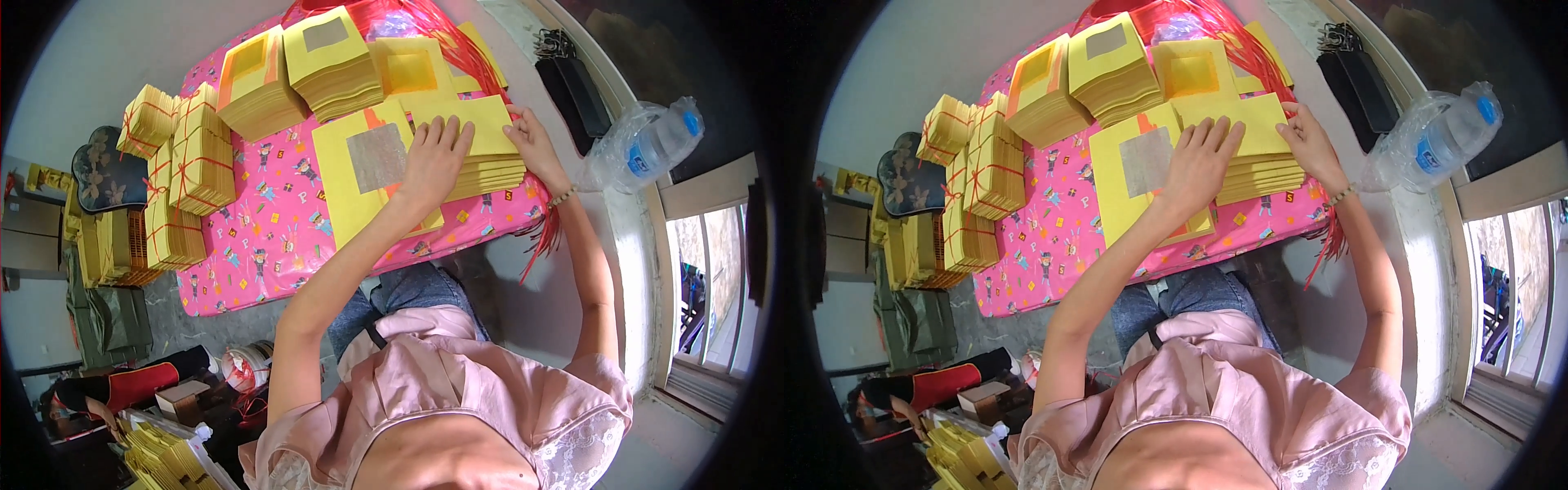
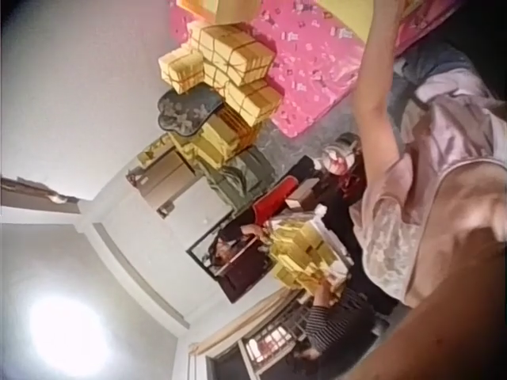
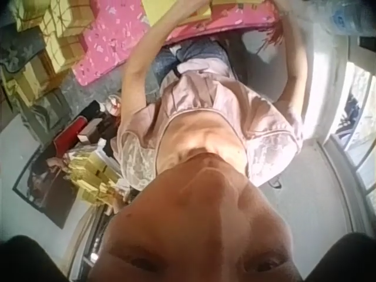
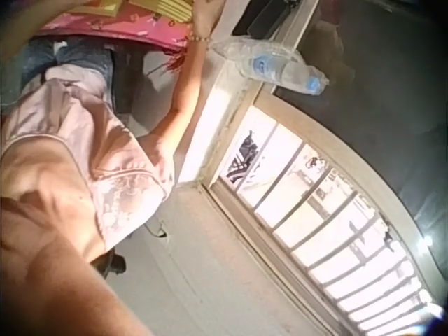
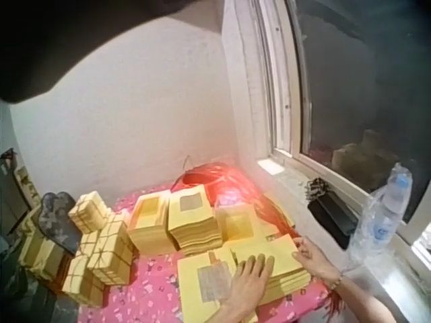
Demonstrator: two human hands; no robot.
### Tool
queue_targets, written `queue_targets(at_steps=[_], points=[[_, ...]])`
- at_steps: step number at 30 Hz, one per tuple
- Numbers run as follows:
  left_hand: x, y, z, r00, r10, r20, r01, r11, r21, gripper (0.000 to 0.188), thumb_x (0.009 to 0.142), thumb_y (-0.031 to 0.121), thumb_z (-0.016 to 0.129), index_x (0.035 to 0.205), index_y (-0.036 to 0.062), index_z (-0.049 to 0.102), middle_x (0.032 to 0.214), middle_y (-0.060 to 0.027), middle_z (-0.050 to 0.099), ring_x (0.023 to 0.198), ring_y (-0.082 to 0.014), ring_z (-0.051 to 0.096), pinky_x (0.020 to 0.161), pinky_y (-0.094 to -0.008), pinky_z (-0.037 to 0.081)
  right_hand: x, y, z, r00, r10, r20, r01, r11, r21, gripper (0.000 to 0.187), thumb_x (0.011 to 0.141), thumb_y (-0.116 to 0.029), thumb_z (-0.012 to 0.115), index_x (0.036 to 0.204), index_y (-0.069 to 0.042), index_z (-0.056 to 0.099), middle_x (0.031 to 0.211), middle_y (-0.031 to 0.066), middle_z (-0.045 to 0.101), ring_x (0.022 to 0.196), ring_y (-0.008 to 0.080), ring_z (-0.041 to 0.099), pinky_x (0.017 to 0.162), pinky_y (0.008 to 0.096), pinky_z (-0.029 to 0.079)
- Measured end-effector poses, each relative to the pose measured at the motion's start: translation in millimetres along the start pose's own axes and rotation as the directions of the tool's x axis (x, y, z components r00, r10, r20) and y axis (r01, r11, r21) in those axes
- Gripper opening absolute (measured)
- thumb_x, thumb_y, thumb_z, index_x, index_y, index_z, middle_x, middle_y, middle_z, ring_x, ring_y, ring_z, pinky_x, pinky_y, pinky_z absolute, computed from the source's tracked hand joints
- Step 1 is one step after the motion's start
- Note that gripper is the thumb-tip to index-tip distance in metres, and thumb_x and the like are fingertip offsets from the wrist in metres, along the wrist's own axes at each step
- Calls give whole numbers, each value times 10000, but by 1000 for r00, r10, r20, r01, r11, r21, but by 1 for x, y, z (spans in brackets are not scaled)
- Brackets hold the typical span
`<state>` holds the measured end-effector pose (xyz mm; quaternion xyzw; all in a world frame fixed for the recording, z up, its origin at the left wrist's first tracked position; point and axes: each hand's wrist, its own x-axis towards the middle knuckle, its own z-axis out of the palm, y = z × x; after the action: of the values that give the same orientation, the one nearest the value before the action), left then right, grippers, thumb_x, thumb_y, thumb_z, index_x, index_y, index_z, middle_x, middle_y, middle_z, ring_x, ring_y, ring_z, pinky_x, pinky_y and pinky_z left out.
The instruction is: Sorting and stacking yellow paper sheets on a table.
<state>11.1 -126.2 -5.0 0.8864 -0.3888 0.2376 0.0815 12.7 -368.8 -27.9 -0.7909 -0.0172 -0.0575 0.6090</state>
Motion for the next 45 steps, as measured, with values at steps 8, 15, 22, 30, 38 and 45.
queue_targets(at_steps=[8,15,22,30,38,45], points=[[-3,14,15,959,28,281,-3,996,-89,568,890,175,629,1404,11,451,1420,-193,487,1303,-370,468,1074,-472,387,-10,35,-7,1000,15,24,-12,989,-150,378,982,-68,554,1336,-25,427,829,45,579,774,92,574,696,254,456],[-7,14,28,984,49,171,-25,990,-138,531,832,121,608,1331,-31,505,1320,-207,541,1179,-338,541,960,-424,477,-17,48,-2,999,-18,-30,15,994,-104,385,981,-54,531,1343,-44,401,860,86,613,781,150,596,724,320,473],[-3,17,25,940,18,341,31,990,-137,538,879,153,608,1371,-14,468,1358,-186,516,1210,-334,531,917,-420,525,-18,52,-1,998,-44,-53,32,977,-212,379,974,-74,545,1327,-44,411,850,102,628,763,224,631,711,357,478],[4,21,19,849,-42,526,93,993,-71,539,915,189,603,1390,-9,442,1379,-160,504,1182,-318,557,893,-445,544,-31,-6,20,903,-430,11,298,605,-739,446,938,-207,640,1338,-68,501,1232,204,575,1192,379,521,1010,456,421],[8,-4,-6,967,79,244,29,911,-411,348,961,204,590,1236,-7,619,1234,-215,624,1141,-367,596,926,-440,521,-30,11,17,954,-237,182,290,588,-755,405,965,-306,598,1275,-44,593,1345,190,551,1291,387,472,1084,456,379],[-35,-40,-92,980,-132,151,200,728,-656,261,956,129,602,1181,19,673,1096,-191,683,1013,-367,650,867,-398,515,-20,1,11,939,-274,209,338,625,-704,330,958,-273,606,1176,-27,638,1214,171,613,1195,353,540,1011,445,421]])
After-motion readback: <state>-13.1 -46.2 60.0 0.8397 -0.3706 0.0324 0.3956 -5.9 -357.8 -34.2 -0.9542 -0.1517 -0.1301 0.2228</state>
